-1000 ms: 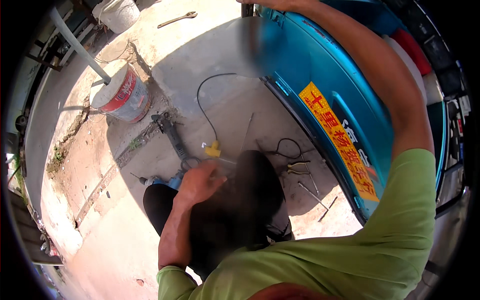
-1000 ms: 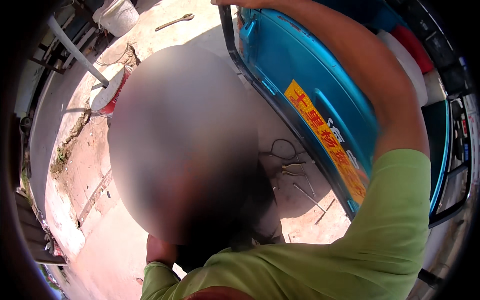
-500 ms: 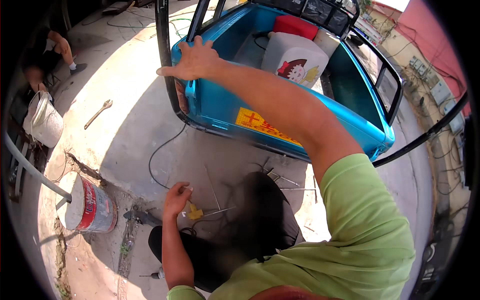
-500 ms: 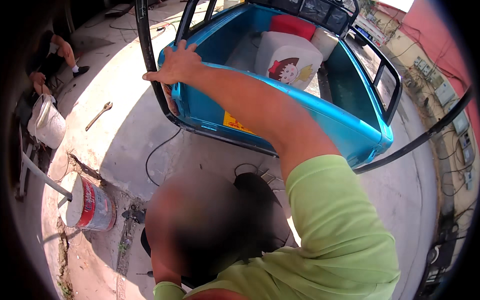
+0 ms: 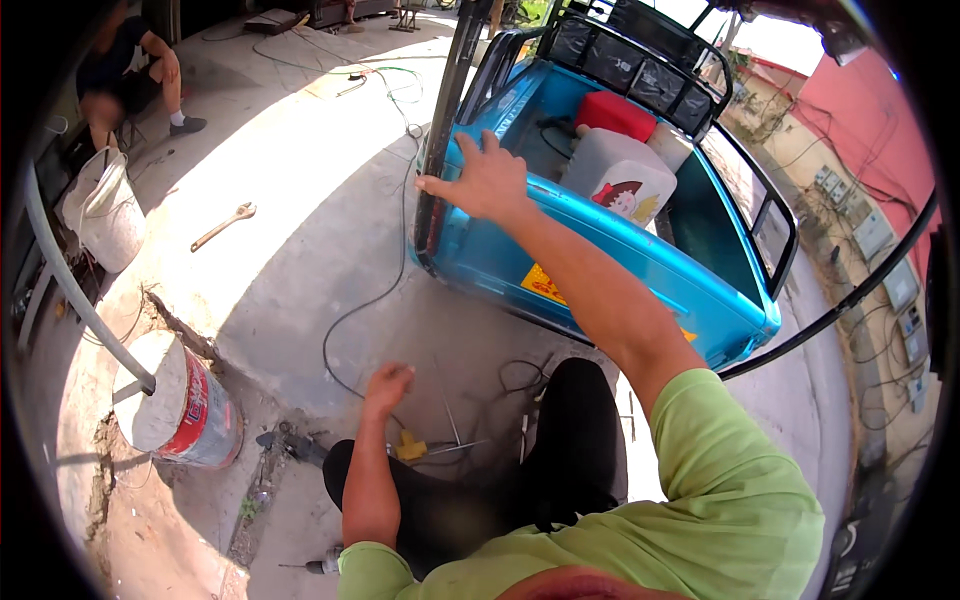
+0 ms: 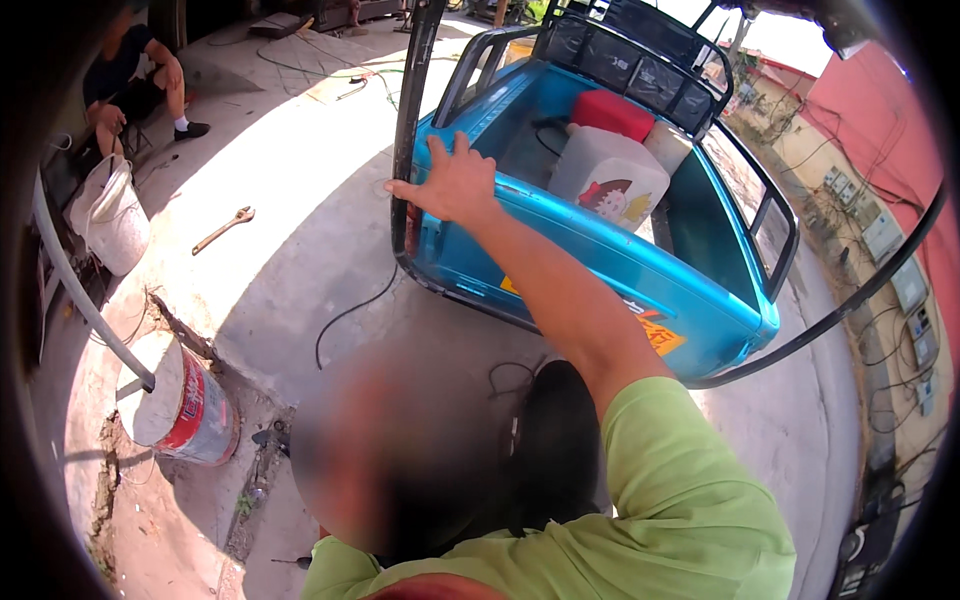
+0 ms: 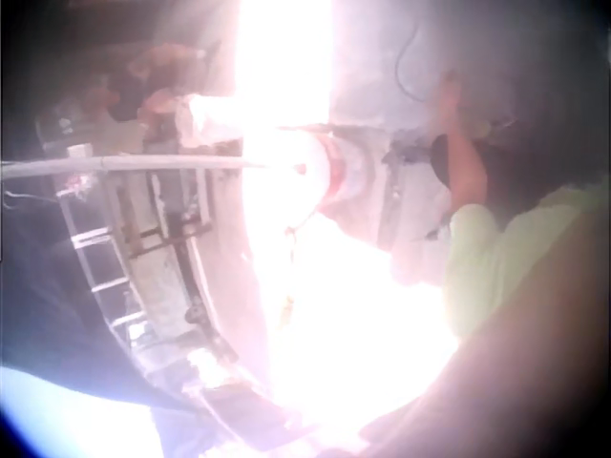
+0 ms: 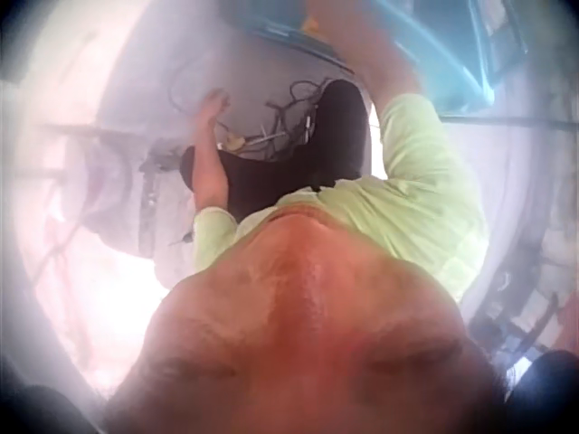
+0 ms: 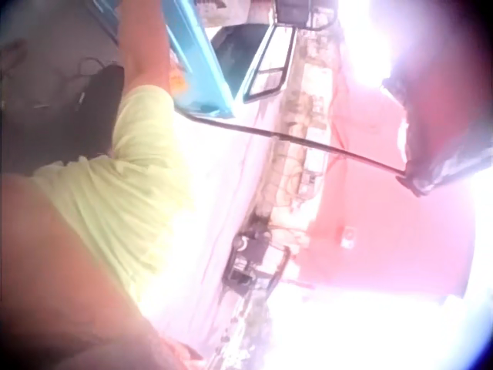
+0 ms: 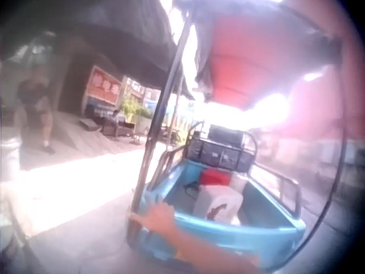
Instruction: The person aligns the rear panel of a blue vehicle, gestures by hand, and drills holes into the metal panel using an electric drill.
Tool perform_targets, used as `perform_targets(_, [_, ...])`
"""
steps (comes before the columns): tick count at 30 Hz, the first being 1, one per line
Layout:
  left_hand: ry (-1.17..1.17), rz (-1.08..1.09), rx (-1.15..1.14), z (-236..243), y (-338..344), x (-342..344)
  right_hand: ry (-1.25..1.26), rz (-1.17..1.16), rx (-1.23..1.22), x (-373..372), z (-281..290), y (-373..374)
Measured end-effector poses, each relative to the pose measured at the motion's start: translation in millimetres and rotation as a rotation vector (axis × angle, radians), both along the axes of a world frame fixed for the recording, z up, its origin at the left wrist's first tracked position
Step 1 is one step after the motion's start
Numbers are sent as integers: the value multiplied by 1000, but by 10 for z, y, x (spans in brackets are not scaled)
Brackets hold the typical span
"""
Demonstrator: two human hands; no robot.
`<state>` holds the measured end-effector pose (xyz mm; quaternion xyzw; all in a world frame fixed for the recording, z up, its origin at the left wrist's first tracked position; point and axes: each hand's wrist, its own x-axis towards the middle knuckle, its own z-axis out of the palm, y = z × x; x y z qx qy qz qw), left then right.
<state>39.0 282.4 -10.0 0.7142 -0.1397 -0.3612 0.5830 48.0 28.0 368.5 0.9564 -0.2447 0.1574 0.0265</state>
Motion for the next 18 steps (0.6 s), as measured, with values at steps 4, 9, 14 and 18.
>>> perform_targets(4, [-177, -39, 184, -578, 40, 207, -157, 49, -103, 35, -219, 65])
perform_targets(9, [-439, 26, 145, -1022, 122, 184, -168, 45, -213, -109, -178, -1])
perform_targets(14, [116, 390, -103, 90, 295, -43, -89, 87, -151, -110, -270, -161])
perform_targets(18, [-197, 505, -98, 1101, 382, -169, -95, 103, -194, -5, -262, -239])
